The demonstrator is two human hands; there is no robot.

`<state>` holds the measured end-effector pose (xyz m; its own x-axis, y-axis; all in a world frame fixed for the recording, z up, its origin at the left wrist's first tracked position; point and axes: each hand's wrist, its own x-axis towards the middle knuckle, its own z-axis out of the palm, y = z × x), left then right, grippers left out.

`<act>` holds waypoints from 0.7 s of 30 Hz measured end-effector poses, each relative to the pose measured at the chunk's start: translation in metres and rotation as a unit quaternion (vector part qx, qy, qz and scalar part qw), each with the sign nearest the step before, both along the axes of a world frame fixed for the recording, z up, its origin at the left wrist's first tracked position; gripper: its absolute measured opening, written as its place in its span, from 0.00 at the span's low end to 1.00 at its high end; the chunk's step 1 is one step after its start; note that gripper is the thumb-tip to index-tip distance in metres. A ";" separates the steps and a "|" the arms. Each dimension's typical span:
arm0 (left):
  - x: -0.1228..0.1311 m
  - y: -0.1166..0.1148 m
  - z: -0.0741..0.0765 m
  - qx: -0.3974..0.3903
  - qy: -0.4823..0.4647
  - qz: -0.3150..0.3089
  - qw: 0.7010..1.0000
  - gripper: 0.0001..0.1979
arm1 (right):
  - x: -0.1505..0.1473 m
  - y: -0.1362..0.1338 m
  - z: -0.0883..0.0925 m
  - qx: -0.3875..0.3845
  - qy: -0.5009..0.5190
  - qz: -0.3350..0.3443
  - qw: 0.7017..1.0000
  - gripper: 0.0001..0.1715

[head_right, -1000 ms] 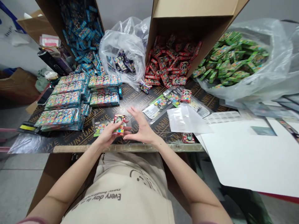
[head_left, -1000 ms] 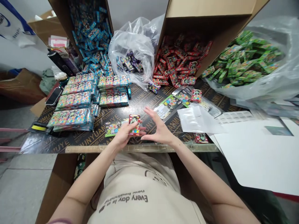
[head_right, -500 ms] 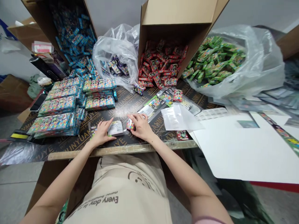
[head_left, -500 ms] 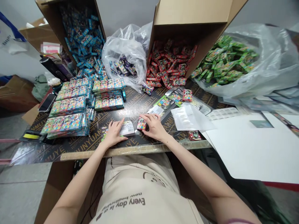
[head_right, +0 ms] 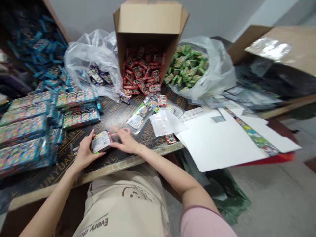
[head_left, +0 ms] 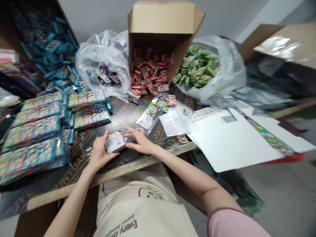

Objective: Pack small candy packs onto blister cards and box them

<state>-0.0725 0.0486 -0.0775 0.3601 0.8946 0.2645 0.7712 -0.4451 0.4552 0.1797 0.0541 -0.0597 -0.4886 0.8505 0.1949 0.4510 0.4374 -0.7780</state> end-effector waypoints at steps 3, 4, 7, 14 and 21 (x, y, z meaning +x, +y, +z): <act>0.004 0.006 -0.007 0.015 0.028 -0.008 0.999 0.53 | 0.007 0.005 0.011 -0.008 -0.031 0.063 0.997 0.38; 0.005 0.008 -0.011 0.016 0.045 -0.012 0.999 0.52 | 0.017 0.015 0.015 0.012 -0.044 0.031 0.998 0.35; 0.007 0.012 -0.020 0.013 0.110 -0.031 0.993 0.47 | 0.074 0.066 0.028 0.084 -0.099 -0.177 0.976 0.28; 0.012 0.008 -0.027 0.052 0.189 -0.046 0.979 0.45 | 0.255 0.211 0.041 0.022 -0.270 -0.481 0.834 0.42; 0.015 0.011 -0.020 0.038 0.204 -0.062 0.976 0.47 | 0.344 0.276 0.024 -0.075 -0.295 -0.584 0.753 0.76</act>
<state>-0.0573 0.0598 -0.0980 0.5543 0.8203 0.1412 0.8189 -0.5678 0.0838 0.5233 0.3306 -0.0362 0.6450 0.7581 0.0963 0.7462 -0.5976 -0.2935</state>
